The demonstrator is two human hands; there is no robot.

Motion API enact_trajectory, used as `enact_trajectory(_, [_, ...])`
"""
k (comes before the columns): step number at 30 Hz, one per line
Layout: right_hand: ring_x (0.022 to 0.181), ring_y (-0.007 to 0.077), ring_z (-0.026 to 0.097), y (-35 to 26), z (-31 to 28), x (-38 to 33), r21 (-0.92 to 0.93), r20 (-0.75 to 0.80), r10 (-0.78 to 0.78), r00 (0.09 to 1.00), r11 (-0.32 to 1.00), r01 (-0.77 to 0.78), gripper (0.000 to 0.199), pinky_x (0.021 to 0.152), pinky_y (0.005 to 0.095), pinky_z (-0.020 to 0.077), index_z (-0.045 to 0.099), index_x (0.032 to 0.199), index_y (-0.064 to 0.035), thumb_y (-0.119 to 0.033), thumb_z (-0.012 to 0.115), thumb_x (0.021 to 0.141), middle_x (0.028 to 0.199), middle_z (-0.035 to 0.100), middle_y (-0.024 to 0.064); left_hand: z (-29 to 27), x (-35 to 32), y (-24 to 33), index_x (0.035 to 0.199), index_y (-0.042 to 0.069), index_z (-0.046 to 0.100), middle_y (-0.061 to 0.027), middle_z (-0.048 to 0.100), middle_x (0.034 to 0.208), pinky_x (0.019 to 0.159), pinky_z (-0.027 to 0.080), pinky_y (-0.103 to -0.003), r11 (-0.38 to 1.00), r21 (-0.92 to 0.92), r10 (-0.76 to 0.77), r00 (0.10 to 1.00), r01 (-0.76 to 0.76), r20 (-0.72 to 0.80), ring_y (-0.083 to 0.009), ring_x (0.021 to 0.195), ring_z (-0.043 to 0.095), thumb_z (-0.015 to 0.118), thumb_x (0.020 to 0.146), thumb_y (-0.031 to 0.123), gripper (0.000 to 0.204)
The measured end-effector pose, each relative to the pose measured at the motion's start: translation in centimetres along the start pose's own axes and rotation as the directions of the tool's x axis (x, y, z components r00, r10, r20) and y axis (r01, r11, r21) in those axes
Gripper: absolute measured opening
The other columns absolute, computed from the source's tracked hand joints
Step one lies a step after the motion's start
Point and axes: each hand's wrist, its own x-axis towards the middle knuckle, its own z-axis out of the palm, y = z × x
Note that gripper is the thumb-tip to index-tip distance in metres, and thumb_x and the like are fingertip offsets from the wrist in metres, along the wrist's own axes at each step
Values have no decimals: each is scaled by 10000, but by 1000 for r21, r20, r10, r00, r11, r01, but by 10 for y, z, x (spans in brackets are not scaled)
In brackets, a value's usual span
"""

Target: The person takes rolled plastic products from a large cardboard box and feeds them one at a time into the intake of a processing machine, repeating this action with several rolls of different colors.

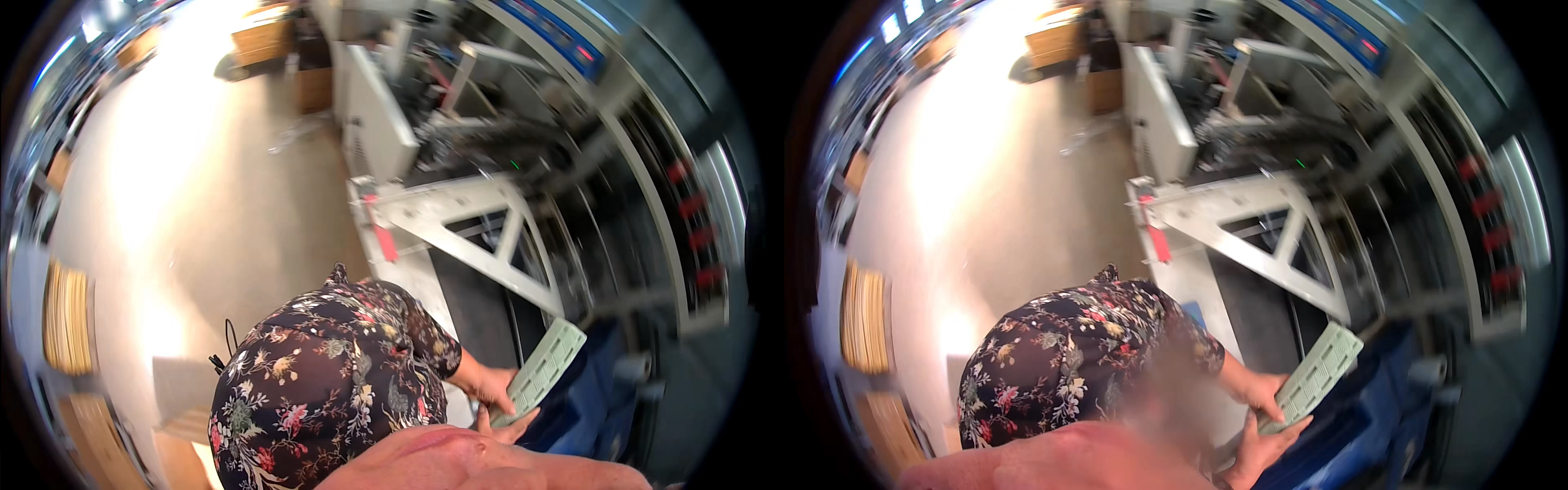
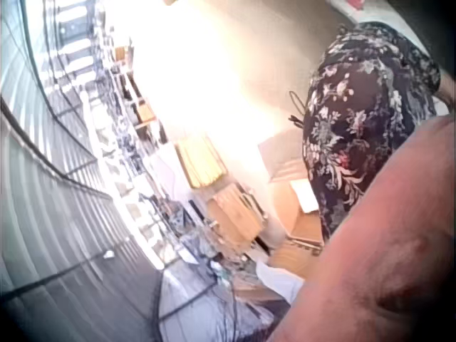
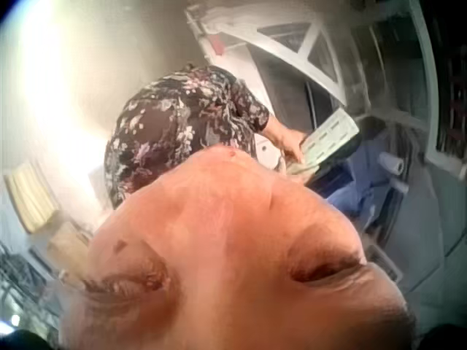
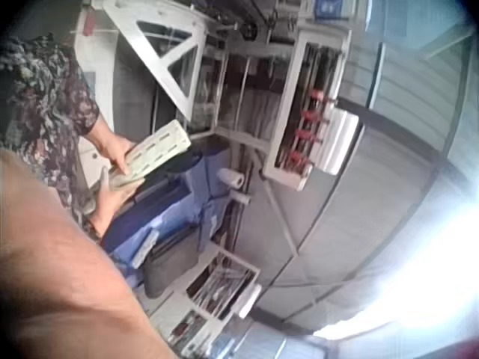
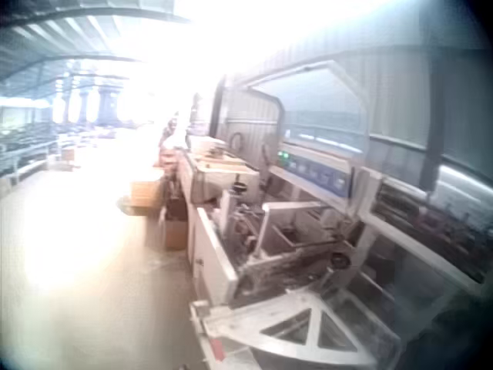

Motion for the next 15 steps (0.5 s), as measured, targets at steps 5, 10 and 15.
enact_trajectory(5, [1135,254,530,6,-45,35,338,54,-152,987,933,125,873,997,356,404,410,1358,41,-44,745,557,1267,521,187,-11,35,-6,1299,104,433,-95,536,1129,724,512,-385,972,155,-201,963,174,179,-219,1089,513,766,781,228,628])
enact_trajectory(10, [1132,317,548,78,-73,31,0,-81,-82,993,997,82,859,995,395,407,447,1331,33,-109,766,546,1239,547,217,-53,36,12,1097,75,578,-73,547,942,643,414,-320,782,572,-456,853,249,253,-174,847,514,720,807,430,480])
enact_trajectory(15, [1130,350,549,135,-92,-61,-232,-172,114,978,960,-153,830,989,411,413,466,1322,7,-130,769,561,1230,562,215,-51,-9,18,1120,49,559,-103,554,1028,762,457,-337,772,407,-589,791,489,167,-195,965,534,712,811,442,523])
